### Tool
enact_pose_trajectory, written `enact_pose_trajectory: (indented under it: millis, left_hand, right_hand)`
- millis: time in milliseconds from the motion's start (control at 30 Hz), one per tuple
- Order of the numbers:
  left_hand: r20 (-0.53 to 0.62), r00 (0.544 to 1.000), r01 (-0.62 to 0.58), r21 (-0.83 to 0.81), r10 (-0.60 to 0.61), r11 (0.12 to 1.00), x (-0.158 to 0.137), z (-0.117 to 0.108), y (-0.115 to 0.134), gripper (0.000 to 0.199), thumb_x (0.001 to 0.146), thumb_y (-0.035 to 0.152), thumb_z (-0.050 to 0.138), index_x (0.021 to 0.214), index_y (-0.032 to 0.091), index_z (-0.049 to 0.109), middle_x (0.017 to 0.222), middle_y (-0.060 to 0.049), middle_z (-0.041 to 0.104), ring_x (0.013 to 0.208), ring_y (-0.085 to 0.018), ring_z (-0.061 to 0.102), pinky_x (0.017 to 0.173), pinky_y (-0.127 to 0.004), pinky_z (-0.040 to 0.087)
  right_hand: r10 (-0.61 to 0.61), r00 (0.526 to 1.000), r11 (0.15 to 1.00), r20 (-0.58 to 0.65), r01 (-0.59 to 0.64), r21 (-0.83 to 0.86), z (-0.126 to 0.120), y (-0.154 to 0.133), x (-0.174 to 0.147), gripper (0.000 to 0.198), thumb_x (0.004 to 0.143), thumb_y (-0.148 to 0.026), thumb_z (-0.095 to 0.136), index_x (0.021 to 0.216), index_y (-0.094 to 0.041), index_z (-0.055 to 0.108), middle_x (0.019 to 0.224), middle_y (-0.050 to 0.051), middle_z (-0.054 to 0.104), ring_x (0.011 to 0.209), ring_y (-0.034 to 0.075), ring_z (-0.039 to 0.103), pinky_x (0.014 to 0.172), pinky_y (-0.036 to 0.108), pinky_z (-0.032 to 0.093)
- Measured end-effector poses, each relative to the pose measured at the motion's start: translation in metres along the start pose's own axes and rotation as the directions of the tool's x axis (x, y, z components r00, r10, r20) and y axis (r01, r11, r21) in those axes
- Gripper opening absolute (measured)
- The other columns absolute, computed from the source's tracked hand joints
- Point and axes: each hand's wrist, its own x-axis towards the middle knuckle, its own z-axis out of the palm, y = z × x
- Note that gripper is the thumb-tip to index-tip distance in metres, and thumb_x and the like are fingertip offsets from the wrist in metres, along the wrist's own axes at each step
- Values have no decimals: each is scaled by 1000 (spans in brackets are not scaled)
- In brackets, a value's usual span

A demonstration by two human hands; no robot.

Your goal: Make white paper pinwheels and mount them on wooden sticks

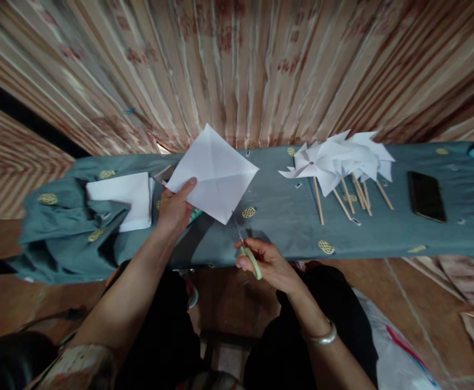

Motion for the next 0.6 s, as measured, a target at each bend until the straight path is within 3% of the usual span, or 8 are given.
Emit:
enact_pose_trajectory:
  millis: [67, 133, 233, 267, 333, 400, 433, 600]
  left_hand:
    - [-8, 1000, -21, -2, 21, 1000, 3, -4, 2, 40, 49, 29, 89, 82, 14, 71, 82, -6, 75, 91, -26, 71, 84, -36, 56]
    - [-9, 1000, -20, 10, 20, 1000, 4, -7, 3, 39, 49, 28, 88, 82, 15, 72, 82, -6, 75, 89, -25, 71, 82, -35, 56]
    - [40, 999, 28, 74, -31, 997, 0, -12, 0, 35, 51, 28, 86, 80, 15, 72, 81, -6, 75, 85, -24, 71, 76, -33, 56]
    - [77, 995, 49, 109, -57, 993, -3, -13, -1, 33, 53, 29, 86, 80, 15, 72, 81, -6, 75, 83, -24, 71, 75, -32, 56]
    - [150, 982, 89, 186, -118, 978, -9, -15, -5, 31, 56, 29, 84, 80, 14, 73, 80, -7, 75, 78, -22, 70, 72, -31, 54]
    - [199, 962, 133, 268, -190, 954, -16, -16, -8, 31, 57, 30, 83, 81, 13, 73, 78, -6, 75, 71, -20, 67, 69, -30, 53]
    - [210, 952, 151, 309, -222, 939, -19, -16, -9, 31, 56, 30, 83, 80, 12, 74, 76, -6, 74, 67, -19, 66, 66, -30, 51]
    - [278, 899, 177, 478, -340, 860, -32, -14, -13, 25, 57, 32, 80, 69, 12, 72, 63, -3, 68, 55, -15, 56, 55, -25, 41]
  right_hand:
    - [58, 996, 998, 67, -59, 16, -12, -4, -8, 55, 67, -60, 76, 103, -18, 67, 74, 3, 68, 62, 12, 58, 56, 24, 46]
    - [56, 997, 998, 53, -58, 40, -25, -7, -16, 56, 66, -60, 77, 99, -17, 69, 71, 3, 68, 58, 12, 57, 54, 24, 45]
    - [-49, 980, 996, -194, 62, 60, -41, -9, -21, 52, 65, -58, 79, 99, -19, 71, 71, 3, 69, 57, 12, 57, 54, 24, 45]
    - [-95, 942, 992, -323, 115, 44, -45, -9, -21, 51, 64, -56, 80, 99, -20, 71, 72, 2, 69, 58, 12, 58, 54, 24, 46]
    - [-189, 807, 979, -560, 201, -41, -50, -9, -19, 49, 60, -52, 84, 97, -22, 70, 73, 1, 70, 62, 13, 60, 57, 24, 47]
    - [-274, 697, 961, -662, 231, -155, -52, -8, -16, 48, 58, -47, 86, 96, -23, 69, 76, 1, 71, 68, 15, 63, 62, 26, 50]
    - [-306, 681, 952, -665, 235, -198, -52, -8, -15, 48, 58, -46, 86, 97, -23, 69, 78, 1, 72, 70, 15, 64, 65, 27, 51]
    - [-340, 751, 936, -567, 214, -279, -45, -2, -13, 53, 60, -41, 84, 107, -23, 65, 84, 1, 74, 69, 16, 64, 66, 31, 51]
